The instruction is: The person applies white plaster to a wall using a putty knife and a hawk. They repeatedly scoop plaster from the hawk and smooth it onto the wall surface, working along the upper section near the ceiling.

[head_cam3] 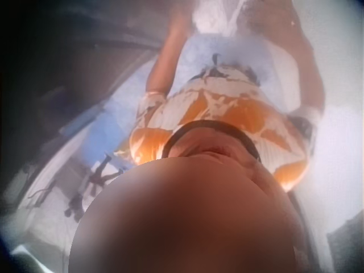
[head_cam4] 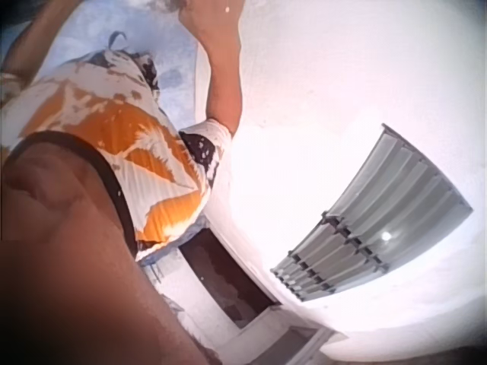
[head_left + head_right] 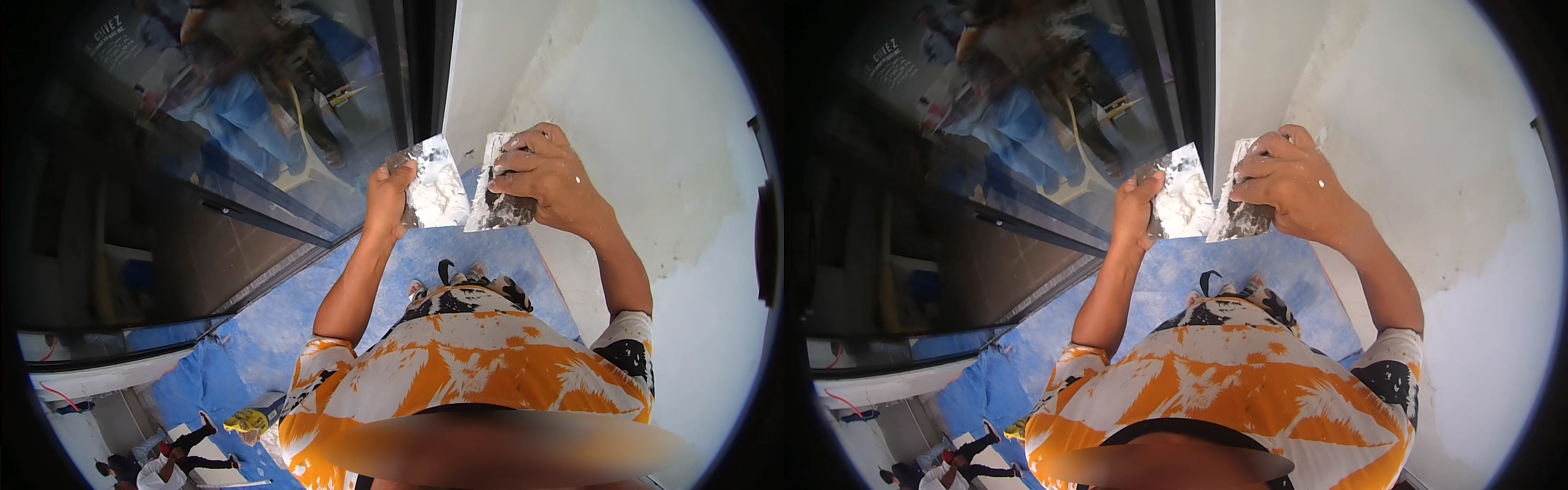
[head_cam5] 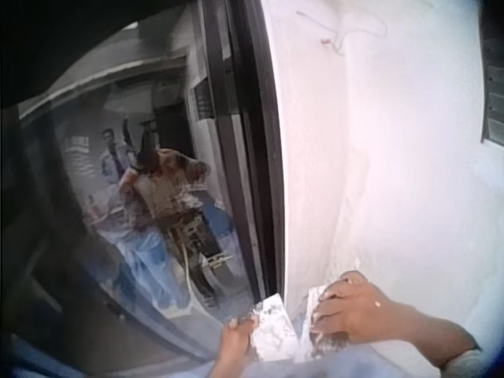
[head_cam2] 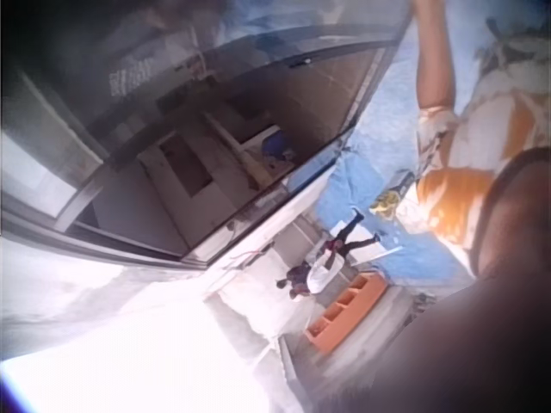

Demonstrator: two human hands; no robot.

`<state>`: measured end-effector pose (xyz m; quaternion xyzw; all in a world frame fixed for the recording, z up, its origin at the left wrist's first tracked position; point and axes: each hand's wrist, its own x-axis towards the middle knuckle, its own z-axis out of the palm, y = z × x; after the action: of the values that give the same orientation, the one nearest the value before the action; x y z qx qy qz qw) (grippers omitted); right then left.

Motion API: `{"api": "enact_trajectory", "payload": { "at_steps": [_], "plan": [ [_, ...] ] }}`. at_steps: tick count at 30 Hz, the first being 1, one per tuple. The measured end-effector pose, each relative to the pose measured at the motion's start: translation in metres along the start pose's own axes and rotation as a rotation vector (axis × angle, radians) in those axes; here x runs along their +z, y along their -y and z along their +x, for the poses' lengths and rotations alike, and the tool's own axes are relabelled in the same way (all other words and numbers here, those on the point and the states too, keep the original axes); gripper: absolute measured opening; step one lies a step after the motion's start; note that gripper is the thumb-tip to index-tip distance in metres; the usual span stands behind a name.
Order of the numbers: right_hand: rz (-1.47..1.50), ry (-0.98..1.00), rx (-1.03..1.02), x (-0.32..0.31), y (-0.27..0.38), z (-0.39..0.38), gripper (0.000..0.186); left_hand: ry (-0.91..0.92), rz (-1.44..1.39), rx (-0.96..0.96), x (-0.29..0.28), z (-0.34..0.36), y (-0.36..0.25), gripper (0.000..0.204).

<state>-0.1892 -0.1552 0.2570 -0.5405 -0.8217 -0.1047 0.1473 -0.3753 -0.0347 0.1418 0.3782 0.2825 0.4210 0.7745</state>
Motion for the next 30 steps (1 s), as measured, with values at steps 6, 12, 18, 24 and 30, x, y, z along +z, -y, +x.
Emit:
{"api": "enact_trajectory", "payload": {
  "at_steps": [6,12,18,24,30],
  "plan": [
    [-0.026,0.093,-0.193,0.021,-0.016,-0.002,0.023,-0.034,-0.026,0.039,-0.012,0.007,-0.007,0.016],
    [0.676,-0.375,0.064,0.04,-0.034,-0.028,0.045,-0.166,-0.326,0.212,-0.025,0.014,-0.007,0.027],
    [0.276,-0.216,0.263,0.113,-0.011,-0.051,0.051,0.061,-0.702,-0.237,-0.007,0.018,0.049,0.027],
    [0.989,-0.11,0.823,0.084,-0.027,-0.1,0.033,0.009,-0.44,0.121,0.001,0.027,0.027,0.029],
    [2.233,-0.56,1.014,0.094,-0.014,-0.095,0.023,0.033,-0.332,0.101,0.044,0.051,0.052,0.028]
  ]
}}
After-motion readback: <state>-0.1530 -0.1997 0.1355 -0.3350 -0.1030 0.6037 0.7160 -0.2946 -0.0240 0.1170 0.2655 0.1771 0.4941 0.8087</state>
